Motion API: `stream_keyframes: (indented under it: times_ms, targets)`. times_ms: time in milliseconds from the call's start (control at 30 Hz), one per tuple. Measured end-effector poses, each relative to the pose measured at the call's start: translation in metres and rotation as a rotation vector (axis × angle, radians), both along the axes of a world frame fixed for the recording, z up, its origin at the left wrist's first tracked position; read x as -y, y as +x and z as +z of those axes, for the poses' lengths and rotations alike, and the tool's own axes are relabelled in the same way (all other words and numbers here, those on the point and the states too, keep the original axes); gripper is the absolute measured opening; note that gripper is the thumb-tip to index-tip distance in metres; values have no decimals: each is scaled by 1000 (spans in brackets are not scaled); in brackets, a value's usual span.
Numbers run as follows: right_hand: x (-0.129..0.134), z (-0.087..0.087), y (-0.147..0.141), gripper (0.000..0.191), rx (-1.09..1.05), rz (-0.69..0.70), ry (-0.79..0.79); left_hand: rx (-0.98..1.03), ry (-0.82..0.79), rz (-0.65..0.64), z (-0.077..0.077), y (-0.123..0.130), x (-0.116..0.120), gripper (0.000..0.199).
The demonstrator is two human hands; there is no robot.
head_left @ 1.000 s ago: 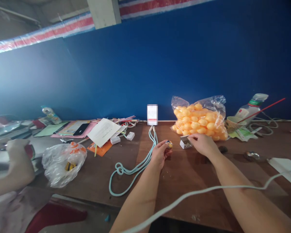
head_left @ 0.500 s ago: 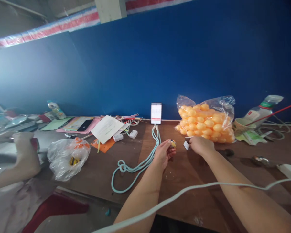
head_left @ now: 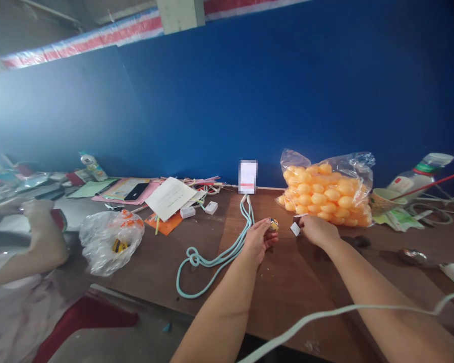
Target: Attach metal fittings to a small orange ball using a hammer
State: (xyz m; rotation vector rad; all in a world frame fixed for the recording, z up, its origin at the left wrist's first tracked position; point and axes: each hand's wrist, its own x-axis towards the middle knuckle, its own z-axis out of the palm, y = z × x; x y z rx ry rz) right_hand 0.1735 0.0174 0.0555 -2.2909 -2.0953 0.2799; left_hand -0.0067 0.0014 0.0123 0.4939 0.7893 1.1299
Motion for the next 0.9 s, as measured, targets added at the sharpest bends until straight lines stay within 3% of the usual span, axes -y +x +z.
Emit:
stream_keyframes:
  times_ms: [267,533,700,900]
  targets:
    - [-1,-3,3,18,-28,-36,0,-10,9,-4,1,0,1,35]
    - [-4,-23,25,18,-181,-145,210,-44,-2,-15,4,0,2,33]
    - [3,-33,34,23,-548,-101,363,-55,3,-26,1,1,1,32]
    - [16,-37,27,24,-1253,-148,331,-79,-6,-32,1,1,1,34]
